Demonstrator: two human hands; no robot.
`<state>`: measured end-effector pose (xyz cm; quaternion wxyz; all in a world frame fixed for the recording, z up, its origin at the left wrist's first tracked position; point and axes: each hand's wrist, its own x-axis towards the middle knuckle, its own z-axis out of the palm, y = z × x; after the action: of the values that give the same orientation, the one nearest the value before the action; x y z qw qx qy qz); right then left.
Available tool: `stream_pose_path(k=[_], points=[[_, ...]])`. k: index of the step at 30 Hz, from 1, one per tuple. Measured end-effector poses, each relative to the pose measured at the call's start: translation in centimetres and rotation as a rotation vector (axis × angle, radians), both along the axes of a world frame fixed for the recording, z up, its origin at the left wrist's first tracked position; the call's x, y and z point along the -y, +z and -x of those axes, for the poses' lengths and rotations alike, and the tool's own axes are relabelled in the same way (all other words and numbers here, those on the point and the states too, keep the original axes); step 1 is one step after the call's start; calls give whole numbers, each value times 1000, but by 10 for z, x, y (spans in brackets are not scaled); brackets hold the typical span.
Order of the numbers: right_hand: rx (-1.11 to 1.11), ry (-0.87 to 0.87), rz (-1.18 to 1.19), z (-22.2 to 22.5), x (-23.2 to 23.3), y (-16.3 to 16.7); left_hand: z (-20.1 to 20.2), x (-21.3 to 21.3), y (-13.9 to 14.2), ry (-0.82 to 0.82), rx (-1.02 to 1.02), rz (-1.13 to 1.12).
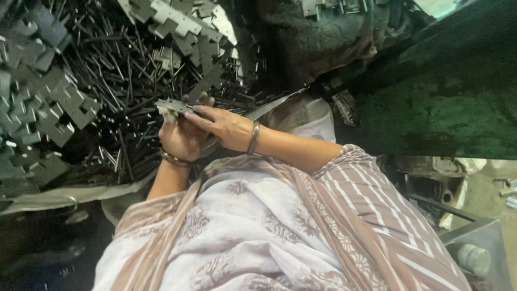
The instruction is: The person sorts small metal parts from a large pile on a table. They pick up individual pieces, separate them, and place them back into the pile or onto the table surface.
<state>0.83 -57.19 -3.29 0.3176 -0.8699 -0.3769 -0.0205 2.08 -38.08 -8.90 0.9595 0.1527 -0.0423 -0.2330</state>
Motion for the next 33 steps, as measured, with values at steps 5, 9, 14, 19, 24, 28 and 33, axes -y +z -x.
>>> stream_pose_path(k=[5, 9, 14, 19, 24, 28, 33], points=[[-1042, -358, -974, -26, 45, -27, -3, -21, 13, -191, 37, -320], [-1336, -245, -1420, -22, 74, -34, -10, -75, 5, 163, 543, -1505], [-1145, -471, -1479, -25, 121, -13, 18, -167, -28, 627, 686, -2382], [23, -1025, -365, -126, 198, 25, 47, -187, -73, 733, 644, -2282], [736, -1018, 553, -211, 227, 63, 44, -182, -80, 865, 538, -2214], [140, -931, 483, -206, 222, 60, 43, -181, -77, 852, 576, -2239], [303, -676, 180, -165, 175, 46, 41, -178, -75, 838, 557, -2293]])
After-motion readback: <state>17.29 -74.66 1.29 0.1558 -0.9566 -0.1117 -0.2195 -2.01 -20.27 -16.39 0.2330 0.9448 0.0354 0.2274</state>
